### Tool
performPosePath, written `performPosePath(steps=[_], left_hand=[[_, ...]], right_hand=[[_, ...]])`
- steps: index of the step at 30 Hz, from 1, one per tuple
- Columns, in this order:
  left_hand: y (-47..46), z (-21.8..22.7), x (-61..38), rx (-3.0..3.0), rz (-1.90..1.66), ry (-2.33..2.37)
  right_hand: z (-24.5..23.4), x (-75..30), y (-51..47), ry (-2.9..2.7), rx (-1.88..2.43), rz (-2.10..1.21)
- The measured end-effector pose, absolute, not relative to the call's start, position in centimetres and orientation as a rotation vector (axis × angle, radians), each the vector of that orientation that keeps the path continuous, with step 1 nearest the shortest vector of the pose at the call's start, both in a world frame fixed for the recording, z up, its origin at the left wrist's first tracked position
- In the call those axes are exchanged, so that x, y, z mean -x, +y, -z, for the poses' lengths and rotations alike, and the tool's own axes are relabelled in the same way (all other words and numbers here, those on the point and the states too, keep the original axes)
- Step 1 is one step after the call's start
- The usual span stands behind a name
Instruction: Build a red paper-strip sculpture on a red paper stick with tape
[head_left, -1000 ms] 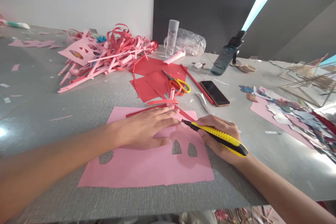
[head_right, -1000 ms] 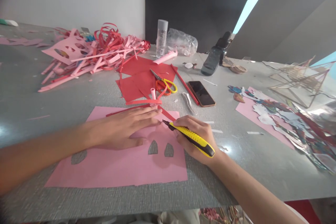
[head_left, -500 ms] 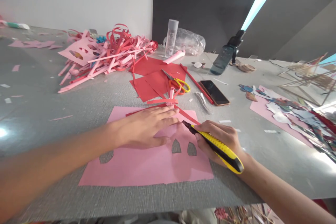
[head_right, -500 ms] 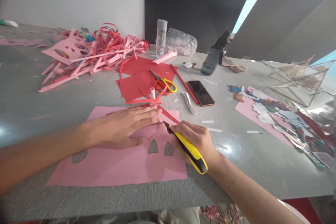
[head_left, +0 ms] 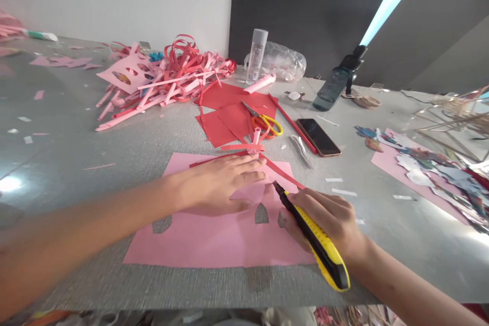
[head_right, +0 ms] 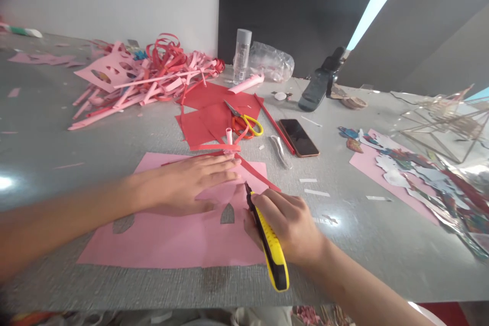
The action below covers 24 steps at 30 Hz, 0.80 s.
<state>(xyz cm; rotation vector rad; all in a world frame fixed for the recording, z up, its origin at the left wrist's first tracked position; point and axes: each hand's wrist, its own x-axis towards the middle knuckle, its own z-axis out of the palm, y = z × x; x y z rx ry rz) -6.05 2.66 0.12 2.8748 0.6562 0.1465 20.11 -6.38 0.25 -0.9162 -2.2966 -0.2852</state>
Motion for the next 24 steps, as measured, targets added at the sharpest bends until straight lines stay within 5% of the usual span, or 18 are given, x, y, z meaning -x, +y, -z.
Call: performPosePath(steps=[9,24], left_hand=[[2.6,-0.4,6.1,-2.842,-0.075,0.693],[2.4,-0.8,5.8,-2.851,-0.089,0.710]], right_hand=[[-0.7,-19.7,-6.8,-2.272,1.059,0.124],[-0.6,-17.8,-7.3,-2.456,1.036,0.557]])
